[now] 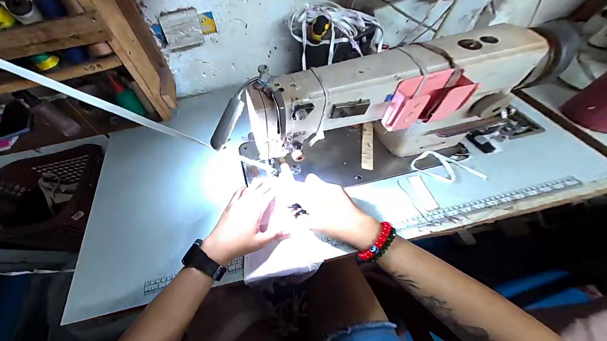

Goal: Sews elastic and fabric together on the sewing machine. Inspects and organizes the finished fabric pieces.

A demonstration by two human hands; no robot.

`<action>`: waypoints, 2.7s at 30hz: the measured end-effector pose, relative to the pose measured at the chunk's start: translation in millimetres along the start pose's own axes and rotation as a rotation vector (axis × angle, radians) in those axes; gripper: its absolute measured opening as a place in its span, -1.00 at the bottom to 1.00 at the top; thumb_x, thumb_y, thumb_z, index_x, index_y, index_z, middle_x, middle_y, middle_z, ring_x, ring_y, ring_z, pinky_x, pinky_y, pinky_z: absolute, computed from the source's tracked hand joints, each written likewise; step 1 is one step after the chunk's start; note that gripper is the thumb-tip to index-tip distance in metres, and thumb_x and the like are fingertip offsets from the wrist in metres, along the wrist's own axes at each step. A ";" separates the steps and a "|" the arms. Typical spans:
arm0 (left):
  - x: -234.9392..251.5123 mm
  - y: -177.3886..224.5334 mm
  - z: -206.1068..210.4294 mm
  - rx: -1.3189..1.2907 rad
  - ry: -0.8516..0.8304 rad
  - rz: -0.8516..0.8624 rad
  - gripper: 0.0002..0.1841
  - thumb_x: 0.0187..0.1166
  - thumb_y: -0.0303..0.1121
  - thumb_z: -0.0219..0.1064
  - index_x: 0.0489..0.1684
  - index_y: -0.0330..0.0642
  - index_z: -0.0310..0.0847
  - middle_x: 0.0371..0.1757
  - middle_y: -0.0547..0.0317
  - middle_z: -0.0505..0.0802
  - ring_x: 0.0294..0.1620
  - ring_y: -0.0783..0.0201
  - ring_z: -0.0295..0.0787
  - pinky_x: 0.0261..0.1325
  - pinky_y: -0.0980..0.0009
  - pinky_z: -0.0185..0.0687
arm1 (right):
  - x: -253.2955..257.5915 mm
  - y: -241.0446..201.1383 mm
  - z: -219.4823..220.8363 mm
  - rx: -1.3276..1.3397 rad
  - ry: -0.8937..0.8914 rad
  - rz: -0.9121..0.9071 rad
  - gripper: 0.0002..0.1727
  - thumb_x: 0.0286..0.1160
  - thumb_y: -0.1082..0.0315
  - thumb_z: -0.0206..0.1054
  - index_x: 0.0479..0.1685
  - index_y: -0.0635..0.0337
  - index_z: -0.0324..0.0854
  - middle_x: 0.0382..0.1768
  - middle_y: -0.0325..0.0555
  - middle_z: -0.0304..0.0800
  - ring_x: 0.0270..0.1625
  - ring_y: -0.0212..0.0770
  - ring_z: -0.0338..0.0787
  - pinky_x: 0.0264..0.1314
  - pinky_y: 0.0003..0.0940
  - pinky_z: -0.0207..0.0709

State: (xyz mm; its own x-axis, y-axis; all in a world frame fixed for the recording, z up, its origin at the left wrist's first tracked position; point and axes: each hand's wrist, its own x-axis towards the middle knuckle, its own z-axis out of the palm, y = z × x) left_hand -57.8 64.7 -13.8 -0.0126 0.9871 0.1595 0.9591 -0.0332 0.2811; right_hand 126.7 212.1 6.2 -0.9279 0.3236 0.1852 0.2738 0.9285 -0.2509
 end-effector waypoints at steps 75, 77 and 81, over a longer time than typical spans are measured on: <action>-56.1 51.4 4.5 -0.119 0.076 0.090 -0.67 0.72 -0.12 0.23 0.23 0.04 0.82 0.41 0.09 0.80 0.49 0.10 0.69 0.40 0.06 0.67 | -40.2 -3.6 16.3 0.011 0.196 -0.221 -0.46 0.46 -0.25 0.25 0.08 -0.05 0.83 -0.33 -0.19 0.83 -0.25 -0.09 0.80 -0.34 -0.08 0.59; -52.6 47.6 4.1 -0.117 0.095 0.078 -0.70 0.73 -0.13 0.22 0.19 0.10 0.85 0.38 0.10 0.82 0.41 0.14 0.75 0.32 0.10 0.71 | -41.0 -4.2 17.0 0.001 0.193 -0.225 -0.61 0.41 -0.08 0.33 0.00 -0.05 0.83 -0.35 -0.19 0.82 -0.25 -0.07 0.80 -0.37 -0.08 0.59; -36.5 30.4 0.6 -0.159 0.098 0.061 -0.73 0.73 -0.17 0.25 0.11 0.09 0.89 0.28 0.11 0.86 0.21 0.21 0.83 0.27 0.15 0.73 | -40.5 -9.3 17.6 -0.048 0.228 -0.272 -0.74 0.18 0.38 0.37 -0.15 0.05 0.88 -0.31 -0.11 0.89 -0.27 0.02 0.85 -0.45 -0.04 0.61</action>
State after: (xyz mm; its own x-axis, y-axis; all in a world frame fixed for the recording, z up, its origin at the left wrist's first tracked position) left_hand -28.0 27.8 -11.6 0.0089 0.9629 0.2697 0.9025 -0.1239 0.4125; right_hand 157.3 187.1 -15.7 -0.8894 0.0908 0.4480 0.0411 0.9920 -0.1193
